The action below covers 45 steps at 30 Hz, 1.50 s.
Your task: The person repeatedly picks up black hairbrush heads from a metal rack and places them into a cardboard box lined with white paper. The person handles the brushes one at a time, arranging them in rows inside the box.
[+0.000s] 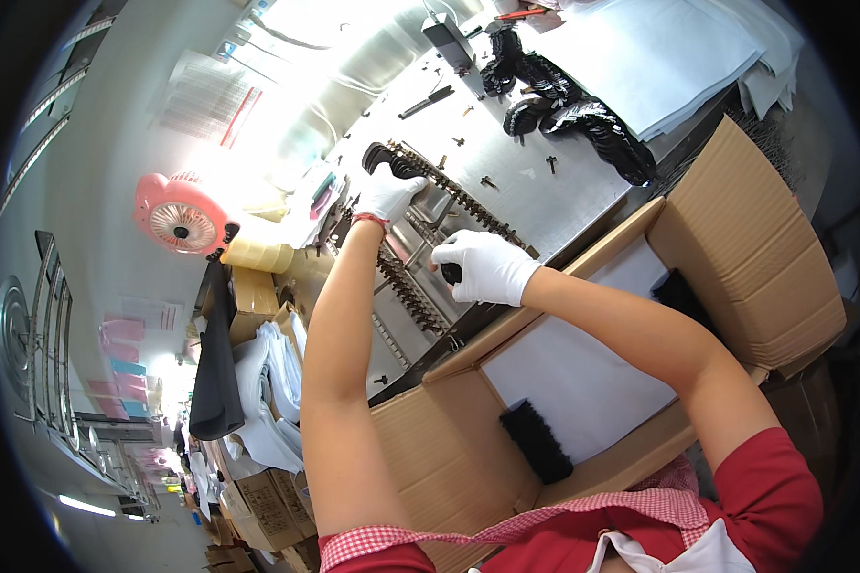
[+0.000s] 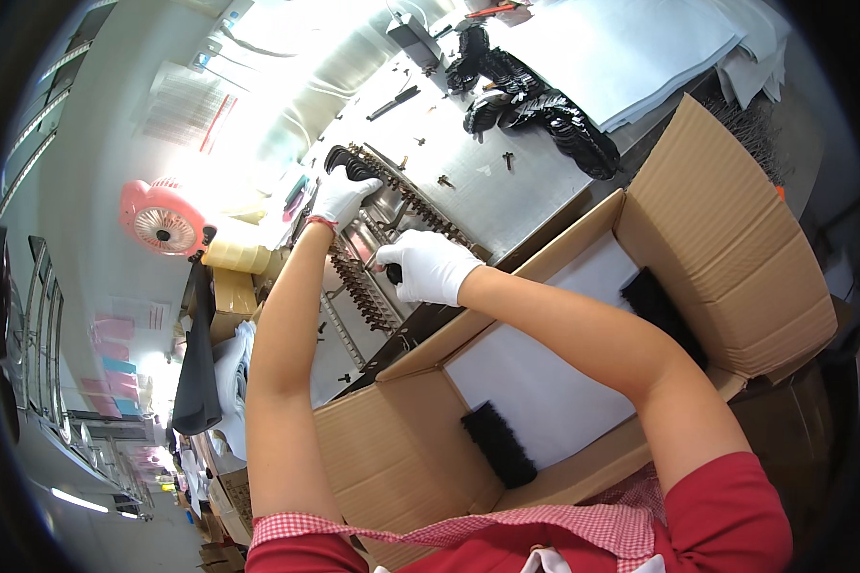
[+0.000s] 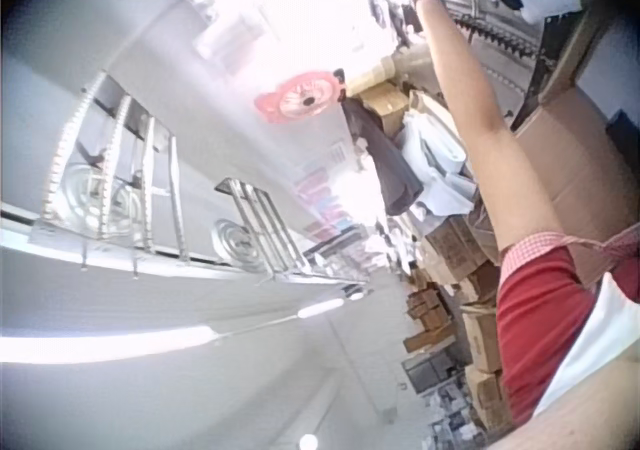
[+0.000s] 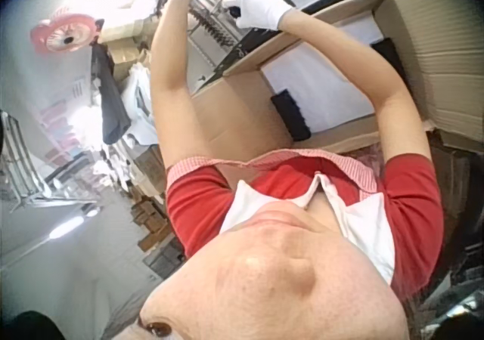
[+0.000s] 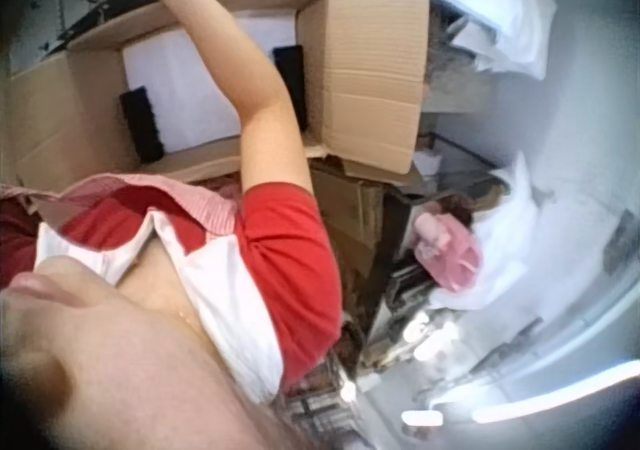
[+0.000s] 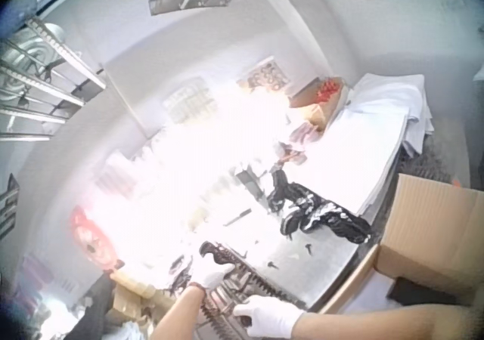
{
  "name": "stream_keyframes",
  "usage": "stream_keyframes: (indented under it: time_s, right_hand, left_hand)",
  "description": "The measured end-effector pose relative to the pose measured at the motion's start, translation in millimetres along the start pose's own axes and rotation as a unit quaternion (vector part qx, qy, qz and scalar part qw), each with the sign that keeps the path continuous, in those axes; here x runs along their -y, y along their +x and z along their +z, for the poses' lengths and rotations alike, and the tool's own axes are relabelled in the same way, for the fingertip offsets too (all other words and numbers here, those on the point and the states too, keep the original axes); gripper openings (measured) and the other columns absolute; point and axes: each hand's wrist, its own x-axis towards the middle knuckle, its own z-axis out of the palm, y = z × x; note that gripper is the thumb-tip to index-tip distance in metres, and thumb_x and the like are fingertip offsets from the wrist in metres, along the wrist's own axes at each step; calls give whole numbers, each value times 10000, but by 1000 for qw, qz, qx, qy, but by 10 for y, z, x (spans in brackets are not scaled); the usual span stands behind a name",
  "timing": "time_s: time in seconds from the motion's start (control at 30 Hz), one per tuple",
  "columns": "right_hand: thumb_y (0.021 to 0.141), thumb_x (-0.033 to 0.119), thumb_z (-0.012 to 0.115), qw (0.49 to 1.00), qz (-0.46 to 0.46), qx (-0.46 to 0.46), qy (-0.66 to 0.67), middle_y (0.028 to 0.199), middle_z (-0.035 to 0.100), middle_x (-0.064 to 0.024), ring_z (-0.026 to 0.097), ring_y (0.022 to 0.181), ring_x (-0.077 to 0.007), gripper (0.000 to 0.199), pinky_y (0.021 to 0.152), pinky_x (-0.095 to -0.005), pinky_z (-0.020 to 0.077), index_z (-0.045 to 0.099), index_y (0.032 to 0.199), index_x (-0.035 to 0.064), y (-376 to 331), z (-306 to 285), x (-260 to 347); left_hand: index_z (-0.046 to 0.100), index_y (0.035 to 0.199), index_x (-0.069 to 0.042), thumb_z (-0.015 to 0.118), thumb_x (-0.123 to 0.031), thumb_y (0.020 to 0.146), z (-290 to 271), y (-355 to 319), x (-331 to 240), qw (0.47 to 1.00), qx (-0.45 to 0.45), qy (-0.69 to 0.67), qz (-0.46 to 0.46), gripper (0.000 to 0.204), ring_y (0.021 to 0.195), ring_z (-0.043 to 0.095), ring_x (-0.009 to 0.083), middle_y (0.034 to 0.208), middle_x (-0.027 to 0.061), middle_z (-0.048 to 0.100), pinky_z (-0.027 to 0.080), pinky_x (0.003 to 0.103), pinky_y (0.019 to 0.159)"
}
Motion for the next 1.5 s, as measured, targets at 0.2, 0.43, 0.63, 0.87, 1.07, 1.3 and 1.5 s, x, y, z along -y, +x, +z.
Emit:
stream_keyframes:
  time_s: [0.2, 0.43, 0.63, 0.87, 1.07, 1.3, 1.5]
  right_hand:
    - [747, 139, 681, 1000, -12, 6, 16, 942, 656, -171, 645, 898, -359, 304, 829, -441, 534, 675, 1051, 138, -13, 24, 50]
    - [740, 192, 773, 983, 47, -148, 99, 1142, 564, -201, 571, 1081, -390, 541, 931, -438, 502, 566, 1234, 122, 25, 140, 148]
    - [669, 245, 846, 970, -19, -239, 48, 1325, 441, -224, 531, 1198, -392, 737, 984, -434, 500, 505, 1313, 136, 113, 188, 247]
    - [716, 80, 708, 990, 81, -118, 3, 1145, 577, -97, 610, 1062, -289, 482, 897, -379, 537, 621, 1185, 146, 55, 100, 247]
    - [677, 57, 704, 987, -51, -141, 51, 1094, 627, -121, 602, 1061, -317, 390, 927, -389, 519, 656, 1063, 92, 79, 176, 31]
    - [676, 46, 709, 988, -55, -134, 57, 1078, 629, -113, 619, 1034, -307, 402, 906, -390, 528, 661, 1070, 108, 76, 211, -10]
    - [720, 62, 712, 976, -9, -195, 101, 1176, 571, -118, 592, 1107, -328, 502, 954, -415, 511, 608, 1205, 145, 47, 121, 94]
  left_hand:
    - [705, 963, 5, 588, -224, 838, 249, 83, -174, 980, -45, 192, 10, 286, 961, 645, 434, 1043, 290, 656, 505, 466, 897]
    - [615, 1103, 21, 574, -163, 853, -270, -389, 152, 991, -79, 97, 48, 313, 1088, 628, 388, 1204, 272, 622, 499, 413, 940]
    - [575, 1127, 34, 410, -187, 973, -80, -1279, 55, 967, 124, -196, 108, 316, 1081, 611, 307, 1053, 179, 646, 471, 423, 947]
    - [642, 1096, 29, 673, -272, 879, -456, -465, 200, 996, 52, -61, 40, 373, 910, 641, 197, 1005, 126, 687, 510, 335, 785]
    - [566, 1332, -54, 779, -267, 794, -105, 609, 686, 990, -107, 43, 86, 616, 1234, 544, 317, 1316, 186, 586, 415, 375, 1063]
    - [580, 1297, -46, 659, -180, 801, 251, 790, 320, 943, -243, 210, 91, 520, 1238, 533, 357, 1308, 222, 585, 394, 429, 1065]
    - [687, 1133, -23, 480, -234, 941, -222, -48, -20, 909, -60, 406, 67, 352, 1004, 692, 340, 1102, 205, 696, 553, 417, 827]
